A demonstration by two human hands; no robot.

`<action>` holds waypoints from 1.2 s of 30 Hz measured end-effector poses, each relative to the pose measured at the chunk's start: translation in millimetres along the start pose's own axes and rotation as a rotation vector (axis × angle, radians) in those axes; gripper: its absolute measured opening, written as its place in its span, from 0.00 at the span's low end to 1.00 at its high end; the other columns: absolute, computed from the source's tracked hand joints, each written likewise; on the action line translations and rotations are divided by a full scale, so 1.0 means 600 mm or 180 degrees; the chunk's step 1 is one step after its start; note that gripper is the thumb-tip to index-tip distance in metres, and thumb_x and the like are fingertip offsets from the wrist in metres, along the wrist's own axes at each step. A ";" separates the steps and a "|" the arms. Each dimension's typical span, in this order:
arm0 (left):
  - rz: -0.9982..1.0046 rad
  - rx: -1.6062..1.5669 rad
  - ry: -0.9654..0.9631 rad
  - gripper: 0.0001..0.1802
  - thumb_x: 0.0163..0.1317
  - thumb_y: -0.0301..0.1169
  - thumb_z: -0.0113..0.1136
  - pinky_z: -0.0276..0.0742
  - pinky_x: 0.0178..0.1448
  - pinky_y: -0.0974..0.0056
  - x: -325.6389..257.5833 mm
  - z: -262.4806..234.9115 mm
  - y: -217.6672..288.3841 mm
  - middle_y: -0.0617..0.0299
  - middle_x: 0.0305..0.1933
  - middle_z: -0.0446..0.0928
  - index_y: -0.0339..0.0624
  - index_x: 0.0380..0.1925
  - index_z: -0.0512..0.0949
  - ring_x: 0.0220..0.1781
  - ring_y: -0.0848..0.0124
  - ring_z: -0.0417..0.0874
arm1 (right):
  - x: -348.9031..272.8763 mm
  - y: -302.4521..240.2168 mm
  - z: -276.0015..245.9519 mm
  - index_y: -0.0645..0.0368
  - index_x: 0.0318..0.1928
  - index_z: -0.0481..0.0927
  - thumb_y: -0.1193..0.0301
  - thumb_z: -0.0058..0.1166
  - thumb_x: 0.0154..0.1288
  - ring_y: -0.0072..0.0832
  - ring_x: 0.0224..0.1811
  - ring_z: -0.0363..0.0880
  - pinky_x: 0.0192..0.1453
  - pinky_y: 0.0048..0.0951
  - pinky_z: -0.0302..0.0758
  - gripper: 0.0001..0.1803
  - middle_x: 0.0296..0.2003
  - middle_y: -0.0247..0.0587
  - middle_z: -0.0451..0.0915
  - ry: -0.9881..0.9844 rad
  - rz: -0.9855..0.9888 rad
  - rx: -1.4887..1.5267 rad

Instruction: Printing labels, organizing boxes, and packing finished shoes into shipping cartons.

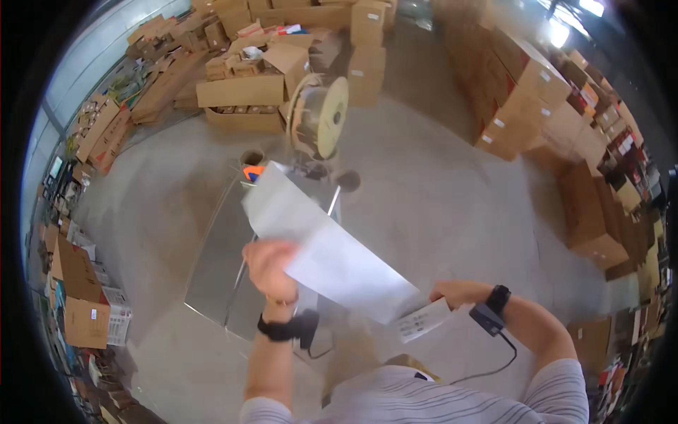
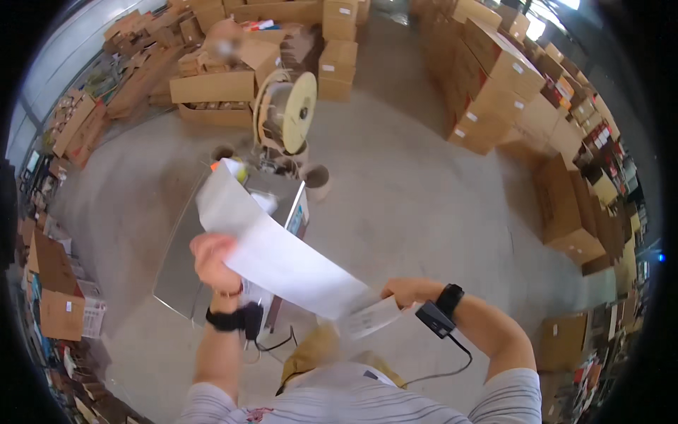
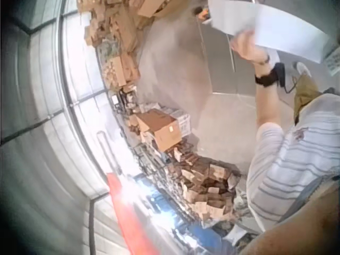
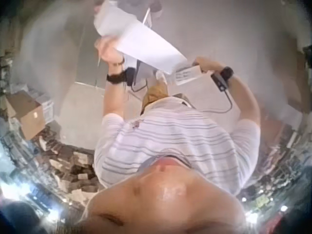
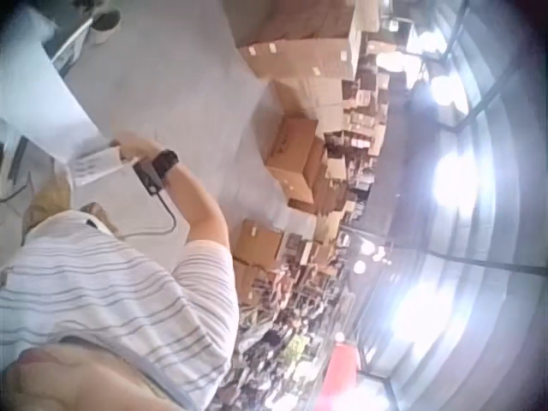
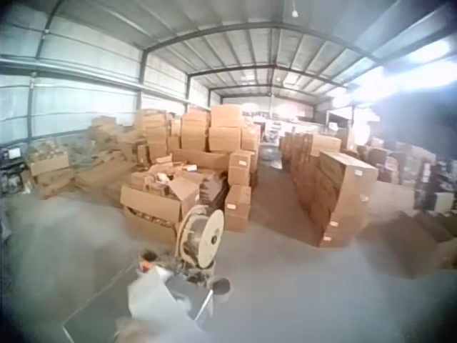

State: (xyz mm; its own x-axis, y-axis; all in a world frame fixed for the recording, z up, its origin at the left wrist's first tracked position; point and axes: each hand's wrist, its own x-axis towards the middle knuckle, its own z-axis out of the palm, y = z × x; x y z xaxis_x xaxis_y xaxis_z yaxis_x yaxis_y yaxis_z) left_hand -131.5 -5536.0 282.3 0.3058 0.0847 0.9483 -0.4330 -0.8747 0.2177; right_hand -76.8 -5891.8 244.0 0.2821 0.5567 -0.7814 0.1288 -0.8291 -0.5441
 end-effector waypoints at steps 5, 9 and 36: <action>0.0043 0.0140 -0.1926 0.10 0.40 0.36 0.61 0.59 0.46 0.58 -0.055 0.015 0.026 0.76 0.38 0.74 0.60 0.27 0.78 0.36 0.71 0.74 | 0.148 0.015 -0.245 0.61 0.37 0.74 0.79 0.51 0.48 0.33 0.29 0.77 0.31 0.29 0.72 0.12 0.25 0.44 0.78 0.4099 0.0520 0.0358; -0.1156 -0.0708 -0.3969 0.16 0.44 0.36 0.61 0.66 0.50 0.52 -0.111 0.043 -0.005 0.69 0.43 0.75 0.56 0.37 0.78 0.43 0.66 0.76 | 0.236 -0.149 -0.390 0.60 0.31 0.69 0.79 0.52 0.51 0.20 0.26 0.69 0.30 0.23 0.69 0.07 0.22 0.33 0.72 0.4958 -0.1730 0.1918; -0.6540 -0.2068 0.2687 0.25 0.64 0.45 0.35 0.71 0.53 0.52 -0.202 0.116 -0.248 0.56 0.53 0.70 0.43 0.56 0.63 0.54 0.59 0.72 | 0.739 -0.443 -0.427 0.63 0.36 0.76 0.69 0.51 0.54 0.22 0.32 0.72 0.40 0.24 0.69 0.12 0.26 0.33 0.75 -0.3753 -0.1654 -0.0438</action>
State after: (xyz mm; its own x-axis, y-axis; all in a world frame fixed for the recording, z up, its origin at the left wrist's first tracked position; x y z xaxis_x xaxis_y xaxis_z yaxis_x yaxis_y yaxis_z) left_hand -45.2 -5449.2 119.0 0.3174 0.6044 -0.7307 -0.2919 0.7954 0.5311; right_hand 257.9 -5438.0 120.4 -0.8238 0.4652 -0.3239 0.0857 -0.4626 -0.8824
